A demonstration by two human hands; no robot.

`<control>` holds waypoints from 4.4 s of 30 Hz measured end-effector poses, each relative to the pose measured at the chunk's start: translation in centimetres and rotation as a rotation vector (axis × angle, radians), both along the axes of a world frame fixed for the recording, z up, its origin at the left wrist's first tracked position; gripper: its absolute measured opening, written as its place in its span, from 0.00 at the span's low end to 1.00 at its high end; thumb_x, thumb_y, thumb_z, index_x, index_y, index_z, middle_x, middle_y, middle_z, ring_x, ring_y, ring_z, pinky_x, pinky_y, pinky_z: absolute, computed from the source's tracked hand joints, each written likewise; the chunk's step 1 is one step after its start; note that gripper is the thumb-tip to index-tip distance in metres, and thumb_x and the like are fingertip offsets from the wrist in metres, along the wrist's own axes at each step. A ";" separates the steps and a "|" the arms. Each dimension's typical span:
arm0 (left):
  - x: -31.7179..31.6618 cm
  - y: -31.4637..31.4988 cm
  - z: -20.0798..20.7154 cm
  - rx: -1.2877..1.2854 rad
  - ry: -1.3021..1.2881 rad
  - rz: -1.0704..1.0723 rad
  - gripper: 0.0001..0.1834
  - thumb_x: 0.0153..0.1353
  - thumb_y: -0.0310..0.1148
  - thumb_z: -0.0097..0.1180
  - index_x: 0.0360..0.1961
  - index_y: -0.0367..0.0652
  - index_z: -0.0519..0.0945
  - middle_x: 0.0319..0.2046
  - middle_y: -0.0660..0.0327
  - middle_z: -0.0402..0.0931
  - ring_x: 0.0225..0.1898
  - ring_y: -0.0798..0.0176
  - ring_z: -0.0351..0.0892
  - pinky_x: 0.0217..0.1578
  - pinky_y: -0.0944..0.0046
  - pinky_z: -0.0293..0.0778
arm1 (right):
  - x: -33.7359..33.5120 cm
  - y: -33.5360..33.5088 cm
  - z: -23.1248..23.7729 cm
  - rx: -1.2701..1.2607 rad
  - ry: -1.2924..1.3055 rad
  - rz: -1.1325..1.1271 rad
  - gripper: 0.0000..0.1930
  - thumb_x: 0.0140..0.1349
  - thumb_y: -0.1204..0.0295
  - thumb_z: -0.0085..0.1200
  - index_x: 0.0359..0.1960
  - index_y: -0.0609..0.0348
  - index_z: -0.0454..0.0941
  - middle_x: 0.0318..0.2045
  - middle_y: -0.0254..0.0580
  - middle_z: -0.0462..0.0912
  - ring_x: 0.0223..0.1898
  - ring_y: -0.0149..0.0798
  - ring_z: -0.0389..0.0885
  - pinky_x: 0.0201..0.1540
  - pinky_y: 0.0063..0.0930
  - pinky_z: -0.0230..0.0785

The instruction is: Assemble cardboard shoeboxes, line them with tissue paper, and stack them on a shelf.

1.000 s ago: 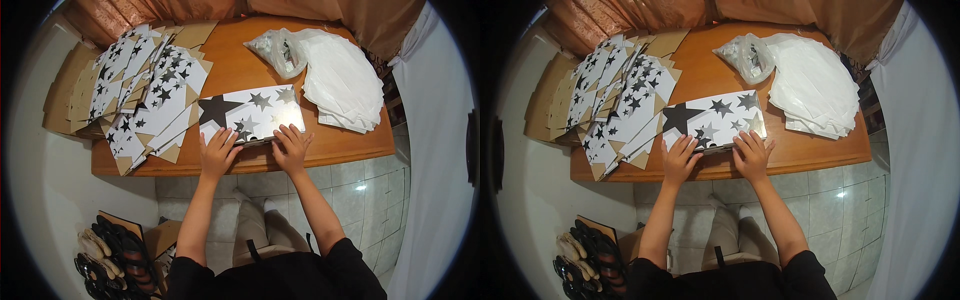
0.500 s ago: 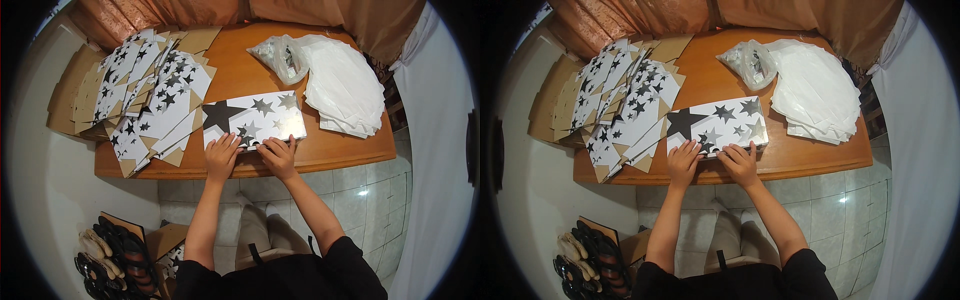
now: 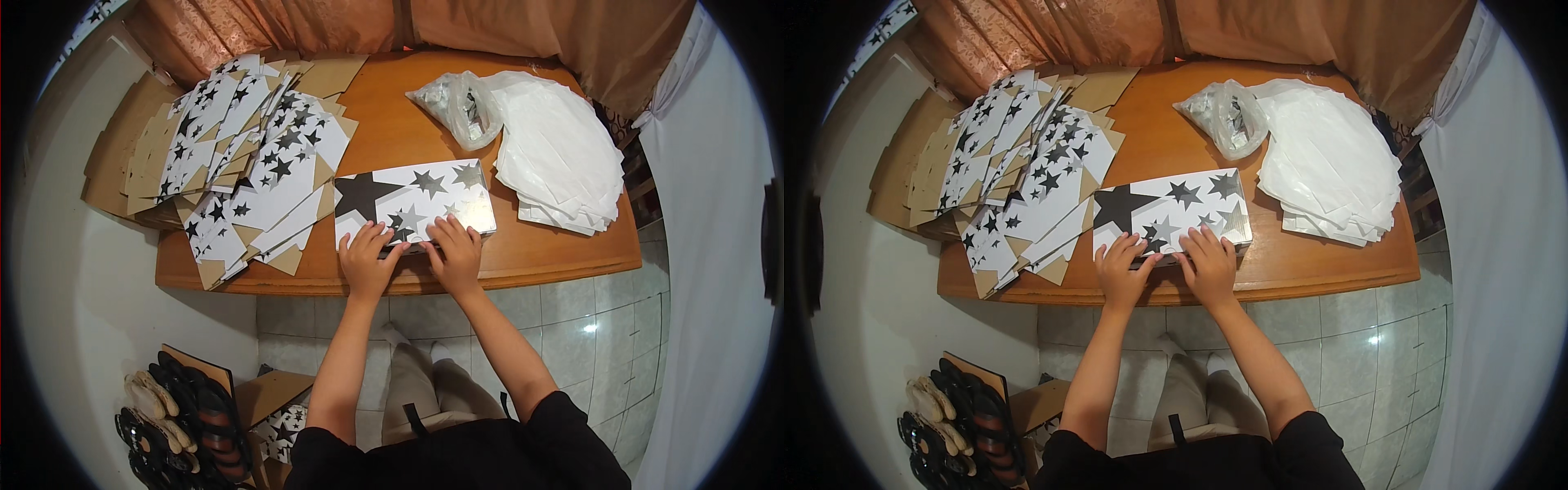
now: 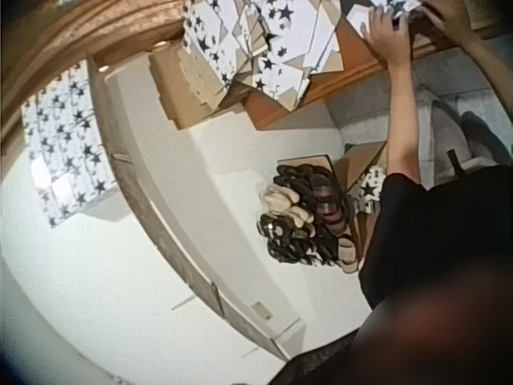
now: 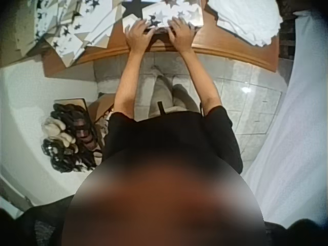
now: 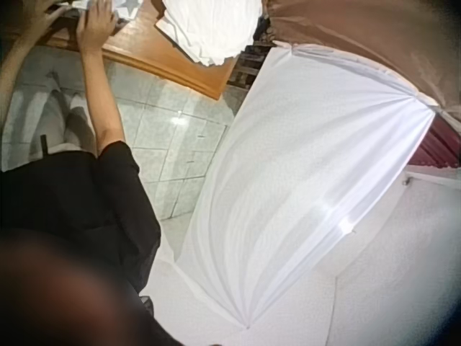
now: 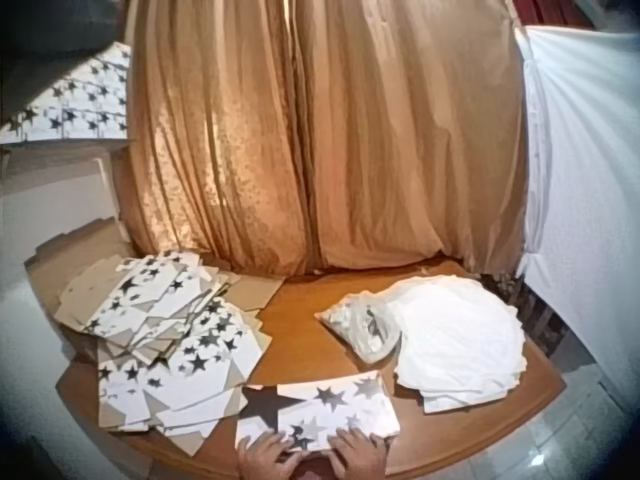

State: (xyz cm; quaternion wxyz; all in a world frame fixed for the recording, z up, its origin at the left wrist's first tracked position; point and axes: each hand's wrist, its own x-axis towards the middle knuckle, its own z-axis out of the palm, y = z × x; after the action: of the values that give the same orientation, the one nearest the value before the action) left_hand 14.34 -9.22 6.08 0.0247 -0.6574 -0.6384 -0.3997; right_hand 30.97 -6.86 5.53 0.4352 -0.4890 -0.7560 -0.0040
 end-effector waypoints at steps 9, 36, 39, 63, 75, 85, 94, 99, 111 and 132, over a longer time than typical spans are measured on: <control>0.8 -0.1 -0.6 -0.105 0.220 -0.035 0.27 0.49 0.47 0.61 0.53 0.57 0.75 0.55 0.61 0.70 0.57 0.58 0.67 0.53 0.48 0.56 | 1.6 0.6 -0.2 0.004 -0.069 0.091 0.15 0.49 0.64 0.62 0.40 0.51 0.79 0.44 0.34 0.80 0.51 0.41 0.73 0.51 0.43 0.58; -6.3 -10.4 20.2 0.094 0.251 -0.193 0.22 0.48 0.34 0.63 0.48 0.53 0.79 0.50 0.67 0.76 0.57 0.63 0.69 0.61 0.41 0.21 | 4.5 -5.0 12.0 -0.019 0.474 0.625 0.53 0.44 0.63 0.70 0.67 0.51 0.42 0.67 0.61 0.41 0.67 0.60 0.45 0.65 0.47 0.44; -8.1 -11.3 22.4 0.177 0.269 -0.145 0.23 0.47 0.34 0.63 0.48 0.53 0.79 0.49 0.67 0.76 0.57 0.63 0.69 0.61 0.41 0.22 | 1.4 -4.9 13.2 -0.078 0.649 0.733 0.49 0.48 0.68 0.67 0.67 0.50 0.44 0.67 0.60 0.40 0.68 0.58 0.43 0.66 0.47 0.43; -40.3 -21.8 53.2 1.067 0.849 0.861 0.23 0.61 0.42 0.44 0.59 0.62 0.68 0.59 0.67 0.65 0.63 0.62 0.58 0.57 0.34 0.32 | -37.1 -7.4 47.6 0.466 1.222 1.272 0.39 0.61 0.73 0.53 0.66 0.63 0.41 0.61 0.52 0.57 0.61 0.40 0.57 0.62 0.29 0.49; -46.1 -25.8 56.1 1.159 1.044 0.918 0.22 0.60 0.37 0.42 0.56 0.60 0.72 0.55 0.69 0.70 0.61 0.63 0.62 0.58 0.34 0.31 | -52.7 -13.1 54.6 0.404 1.079 1.051 0.35 0.60 0.71 0.49 0.68 0.41 0.47 0.63 0.76 0.46 0.65 0.76 0.38 0.60 0.69 0.34; -47.0 -25.0 53.5 0.800 0.996 0.997 0.22 0.64 0.44 0.41 0.59 0.60 0.69 0.54 0.66 0.71 0.59 0.61 0.66 0.58 0.33 0.33 | -57.6 -12.4 54.4 0.600 0.857 1.202 0.31 0.52 0.73 0.45 0.62 0.48 0.61 0.63 0.59 0.54 0.67 0.63 0.40 0.58 0.74 0.23; -46.7 -20.0 55.8 0.603 1.022 1.171 0.25 0.67 0.53 0.34 0.51 0.50 0.75 0.40 0.62 0.79 0.55 0.56 0.69 0.57 0.28 0.35 | -62.7 -5.2 52.5 0.828 0.753 1.000 0.23 0.62 0.59 0.42 0.59 0.47 0.67 0.60 0.46 0.66 0.63 0.49 0.59 0.62 0.63 0.33; -45.1 -19.9 59.7 0.032 0.779 1.443 0.24 0.65 0.50 0.40 0.32 0.44 0.83 0.29 0.63 0.81 0.50 0.56 0.73 0.59 0.31 0.34 | -63.6 -6.4 53.6 0.737 0.505 1.046 0.24 0.64 0.50 0.38 0.54 0.48 0.72 0.56 0.45 0.71 0.59 0.46 0.66 0.61 0.68 0.32; -47.5 -20.0 62.2 -0.119 0.614 1.547 0.23 0.49 0.58 0.58 0.25 0.48 0.84 0.26 0.58 0.81 0.39 0.54 0.80 0.57 0.29 0.31 | -62.5 -5.7 55.8 0.272 0.331 1.281 0.31 0.66 0.46 0.25 0.30 0.55 0.79 0.27 0.37 0.81 0.38 0.44 0.77 0.62 0.64 0.34; -44.4 -8.5 17.8 0.304 -0.162 0.301 0.14 0.50 0.26 0.59 0.41 0.43 0.79 0.30 0.61 0.77 0.35 0.61 0.76 0.41 0.60 0.67 | -40.9 9.4 21.7 -0.235 0.984 0.626 0.10 0.61 0.72 0.49 0.31 0.67 0.78 0.27 0.35 0.78 0.30 0.26 0.73 0.36 0.19 0.64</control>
State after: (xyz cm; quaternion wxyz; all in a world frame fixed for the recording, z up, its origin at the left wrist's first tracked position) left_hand -30.02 -17.75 23.85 0.1315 -0.5093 -0.6616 -0.5345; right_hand -9.98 2.59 27.21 0.6579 -0.2319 -0.5690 0.4355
